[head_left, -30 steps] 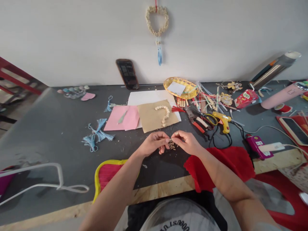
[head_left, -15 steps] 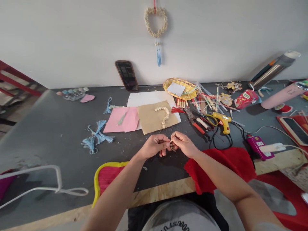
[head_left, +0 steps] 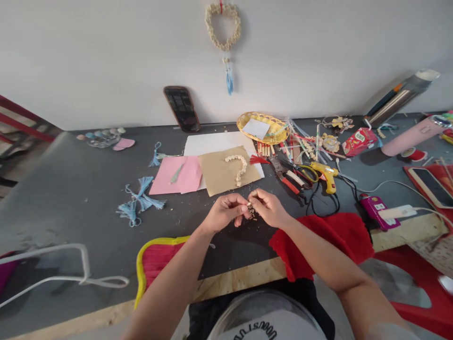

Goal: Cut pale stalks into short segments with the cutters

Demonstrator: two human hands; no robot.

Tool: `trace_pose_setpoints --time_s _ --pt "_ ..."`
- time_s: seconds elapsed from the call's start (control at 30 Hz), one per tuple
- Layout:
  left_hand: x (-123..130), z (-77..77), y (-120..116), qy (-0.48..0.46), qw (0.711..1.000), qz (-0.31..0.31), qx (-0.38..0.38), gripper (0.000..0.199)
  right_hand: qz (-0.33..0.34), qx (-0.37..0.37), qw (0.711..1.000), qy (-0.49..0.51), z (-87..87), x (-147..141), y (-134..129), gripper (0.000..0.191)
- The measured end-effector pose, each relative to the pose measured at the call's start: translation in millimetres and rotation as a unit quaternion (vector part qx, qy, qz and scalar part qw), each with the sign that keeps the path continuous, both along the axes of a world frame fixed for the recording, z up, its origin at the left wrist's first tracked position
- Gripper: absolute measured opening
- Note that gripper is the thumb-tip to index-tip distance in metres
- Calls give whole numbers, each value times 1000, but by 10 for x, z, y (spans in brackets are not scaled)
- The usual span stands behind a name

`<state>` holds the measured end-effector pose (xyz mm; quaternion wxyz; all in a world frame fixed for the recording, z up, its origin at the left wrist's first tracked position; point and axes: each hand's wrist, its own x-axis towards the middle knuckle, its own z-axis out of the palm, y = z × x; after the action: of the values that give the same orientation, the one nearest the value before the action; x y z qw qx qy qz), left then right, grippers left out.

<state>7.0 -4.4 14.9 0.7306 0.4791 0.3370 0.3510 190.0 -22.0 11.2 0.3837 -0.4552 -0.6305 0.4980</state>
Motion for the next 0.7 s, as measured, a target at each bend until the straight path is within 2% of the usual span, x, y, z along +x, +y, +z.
trace_pose_setpoints --time_s 0.1,0.23,0.37,0.6,0.7 --pt "-67 -16 67 -46 997 62 -27 31 -15 132 983 -124 39 173 54 17" --pt "-119 -30 110 -111 988 89 -53 29 69 237 939 -238 -12 306 120 17" --pt "-118 -29 105 -122 987 85 -67 27 76 246 934 -248 -61 324 141 22" --pt "-106 -33 104 -102 991 54 -68 26 -15 246 950 -193 -83 276 142 24" --pt "-105 -28 108 -85 993 55 -60 27 -25 230 951 -205 -70 241 128 22"
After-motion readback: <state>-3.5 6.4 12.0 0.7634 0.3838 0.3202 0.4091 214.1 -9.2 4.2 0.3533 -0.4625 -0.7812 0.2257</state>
